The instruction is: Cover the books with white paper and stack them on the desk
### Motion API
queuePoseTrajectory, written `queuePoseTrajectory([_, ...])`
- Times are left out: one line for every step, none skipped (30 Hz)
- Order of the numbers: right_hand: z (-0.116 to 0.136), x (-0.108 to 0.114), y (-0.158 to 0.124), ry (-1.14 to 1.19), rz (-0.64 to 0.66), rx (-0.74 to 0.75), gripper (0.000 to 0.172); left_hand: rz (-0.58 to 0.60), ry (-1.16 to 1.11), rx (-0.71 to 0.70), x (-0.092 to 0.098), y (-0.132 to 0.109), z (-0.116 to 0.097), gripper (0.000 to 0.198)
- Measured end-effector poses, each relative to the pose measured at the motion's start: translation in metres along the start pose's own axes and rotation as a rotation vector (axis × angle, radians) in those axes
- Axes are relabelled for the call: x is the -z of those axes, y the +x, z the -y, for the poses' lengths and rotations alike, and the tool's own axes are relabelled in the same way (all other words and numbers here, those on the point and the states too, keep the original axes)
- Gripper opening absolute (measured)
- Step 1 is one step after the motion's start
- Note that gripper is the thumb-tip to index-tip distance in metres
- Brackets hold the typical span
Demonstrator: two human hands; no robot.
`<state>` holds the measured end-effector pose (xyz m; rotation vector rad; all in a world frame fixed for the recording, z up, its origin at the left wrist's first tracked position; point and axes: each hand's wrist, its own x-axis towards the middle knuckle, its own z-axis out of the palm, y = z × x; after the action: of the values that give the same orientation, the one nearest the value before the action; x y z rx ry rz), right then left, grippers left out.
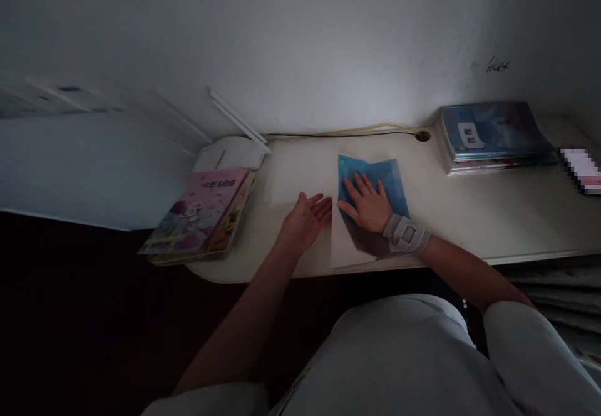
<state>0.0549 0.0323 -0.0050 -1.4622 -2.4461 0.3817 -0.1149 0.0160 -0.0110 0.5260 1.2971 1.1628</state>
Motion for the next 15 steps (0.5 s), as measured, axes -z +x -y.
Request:
queuePoseTrajectory([0.002, 0.001, 0.002, 0.007, 0.021, -0.013, 0.063, 0.005, 0.012, -0.017, -0.001, 0.0, 0.001, 0.047])
queuePoseTrajectory([0.003, 0.003, 0.003, 0.022, 0.035, -0.015, 0.064, 0.007, 0.037, -0.052, -0.001, 0.001, 0.003, 0.047])
queuePoseTrajectory([0.002, 0.005, 0.003, 0.043, 0.033, -0.011, 0.064, 0.012, 0.085, -0.109, 0.002, 0.001, 0.005, 0.046])
queuePoseTrajectory([-0.001, 0.008, 0.003, 0.067, 0.017, -0.002, 0.064, 0.013, 0.165, -0.188, 0.005, 0.0, 0.008, 0.043])
queuePoseTrajectory([-0.004, 0.01, 0.002, 0.094, -0.011, 0.011, 0.064, -0.001, 0.275, -0.291, 0.011, 0.0, 0.01, 0.04])
queuePoseTrajectory([-0.008, 0.012, 0.001, 0.122, -0.043, 0.032, 0.063, -0.039, 0.405, -0.403, 0.017, -0.001, 0.012, 0.039])
queuePoseTrajectory([-0.012, 0.014, 0.0, 0.148, -0.075, 0.058, 0.062, -0.096, 0.537, -0.501, 0.023, -0.001, 0.013, 0.039])
queuePoseTrajectory([-0.016, 0.017, -0.001, 0.172, -0.103, 0.085, 0.061, -0.158, 0.655, -0.563, 0.03, -0.001, 0.012, 0.042])
queuePoseTrajectory([-0.019, 0.021, -0.002, 0.193, -0.128, 0.108, 0.061, -0.206, 0.745, -0.574, 0.036, -0.001, 0.011, 0.047])
queuePoseTrajectory([-0.021, 0.025, -0.003, 0.212, -0.15, 0.128, 0.062, -0.239, 0.806, -0.538, 0.042, -0.001, 0.009, 0.051])
queuePoseTrajectory([-0.021, 0.029, -0.004, 0.226, -0.171, 0.146, 0.062, -0.247, 0.85, -0.473, 0.046, -0.001, 0.006, 0.055])
queuePoseTrajectory([-0.019, 0.034, -0.003, 0.234, -0.188, 0.168, 0.062, -0.229, 0.893, -0.396, 0.048, -0.001, 0.003, 0.055])
queuePoseTrajectory([-0.016, 0.039, -0.002, 0.237, -0.198, 0.198, 0.062, -0.194, 0.942, -0.337, 0.05, -0.001, 0.0, 0.052])
queuePoseTrajectory([-0.01, 0.043, 0.0, 0.234, -0.191, 0.241, 0.06, -0.153, 1.0, -0.304, 0.05, -0.001, -0.003, 0.044])
queuePoseTrajectory([-0.004, 0.046, 0.003, 0.225, -0.166, 0.294, 0.057, -0.111, 1.061, -0.297, 0.049, -0.001, -0.005, 0.031])
